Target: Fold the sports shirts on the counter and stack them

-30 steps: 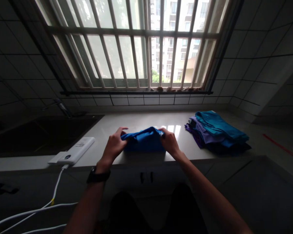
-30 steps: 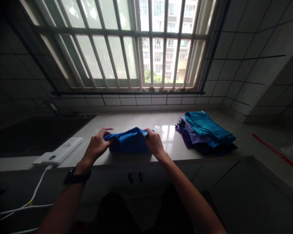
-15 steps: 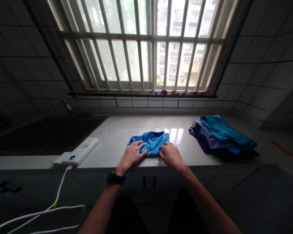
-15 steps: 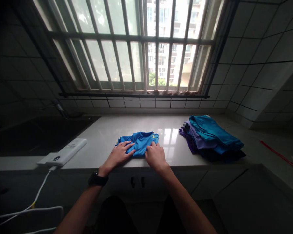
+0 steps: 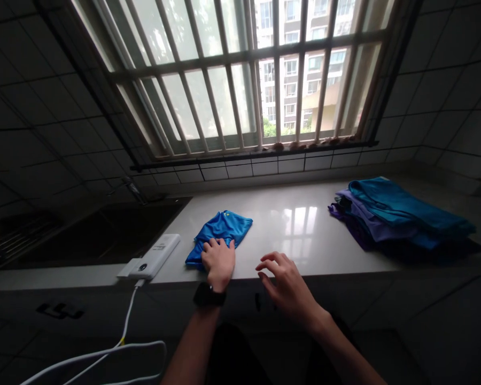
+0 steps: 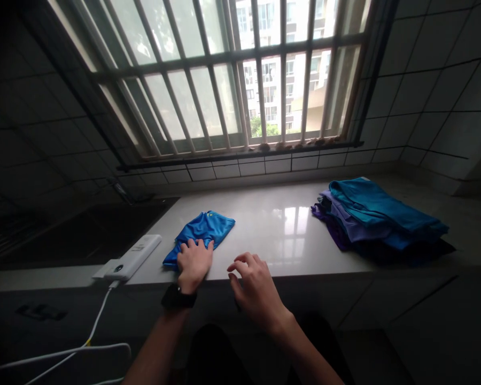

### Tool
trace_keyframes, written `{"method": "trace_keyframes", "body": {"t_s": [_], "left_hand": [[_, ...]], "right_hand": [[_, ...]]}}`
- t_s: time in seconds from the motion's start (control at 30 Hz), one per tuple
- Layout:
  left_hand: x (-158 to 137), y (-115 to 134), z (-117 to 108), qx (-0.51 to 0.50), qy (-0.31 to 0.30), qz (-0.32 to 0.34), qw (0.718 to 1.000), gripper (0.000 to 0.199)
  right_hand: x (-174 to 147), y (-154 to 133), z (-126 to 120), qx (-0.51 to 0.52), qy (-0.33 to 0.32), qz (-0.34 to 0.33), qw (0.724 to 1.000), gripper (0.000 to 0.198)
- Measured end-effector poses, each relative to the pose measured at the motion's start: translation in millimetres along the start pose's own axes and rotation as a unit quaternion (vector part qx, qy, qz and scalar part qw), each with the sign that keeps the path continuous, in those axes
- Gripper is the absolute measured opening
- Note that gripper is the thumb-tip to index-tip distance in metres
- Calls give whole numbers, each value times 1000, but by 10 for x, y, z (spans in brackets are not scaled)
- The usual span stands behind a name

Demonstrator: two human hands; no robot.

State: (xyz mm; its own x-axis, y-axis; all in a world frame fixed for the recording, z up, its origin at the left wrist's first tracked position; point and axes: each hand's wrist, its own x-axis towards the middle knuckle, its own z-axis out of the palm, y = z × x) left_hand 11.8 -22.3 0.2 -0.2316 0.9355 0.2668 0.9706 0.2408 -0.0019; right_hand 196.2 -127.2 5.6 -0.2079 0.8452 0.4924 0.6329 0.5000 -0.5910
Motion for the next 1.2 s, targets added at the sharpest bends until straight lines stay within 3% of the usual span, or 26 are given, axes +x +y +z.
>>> {"method": "trace_keyframes", "body": {"t_s": [0.17, 0.3, 0.37, 0.47, 0.57, 0.67, 0.8, 0.9, 1.03, 1.2], "left_hand": [[699, 179, -35, -24, -63, -95, 993, 54], [961, 153, -68, -35, -91, -123, 988, 54], [984, 106, -74, -40, -73, -92, 992, 54], [961, 37, -38, -46, 24, 9, 999, 40], [948, -5, 83, -70, 6, 104, 992, 30], [966, 27, 226, -87, 1, 124, 988, 32], [939, 315, 208, -117, 114, 135, 977, 28], [855, 623, 69, -161, 180, 235, 942, 33], [737, 829, 20, -172, 167, 322, 916, 32], [669, 802, 134, -165, 103, 365, 910, 28]], "right_hand": [[-111, 68, 36, 12, 47, 1, 999, 22], [-119, 217, -110, -3, 89, 15, 996, 21], [-129, 305, -167, -13, 102, 24, 994, 20], [-125, 445, -157, -70, 100, 60, 991, 20], [-92, 574, -54, -138, 87, 84, 983, 20], [-64, 664, 57, -166, 96, 77, 978, 20], [-63, 710, 134, -166, 124, 77, 975, 37], [-77, 711, 137, -166, 120, 79, 976, 45], [-93, 704, 97, -172, 103, 73, 977, 41], [-80, 697, 58, -173, 97, 62, 978, 39]]}}
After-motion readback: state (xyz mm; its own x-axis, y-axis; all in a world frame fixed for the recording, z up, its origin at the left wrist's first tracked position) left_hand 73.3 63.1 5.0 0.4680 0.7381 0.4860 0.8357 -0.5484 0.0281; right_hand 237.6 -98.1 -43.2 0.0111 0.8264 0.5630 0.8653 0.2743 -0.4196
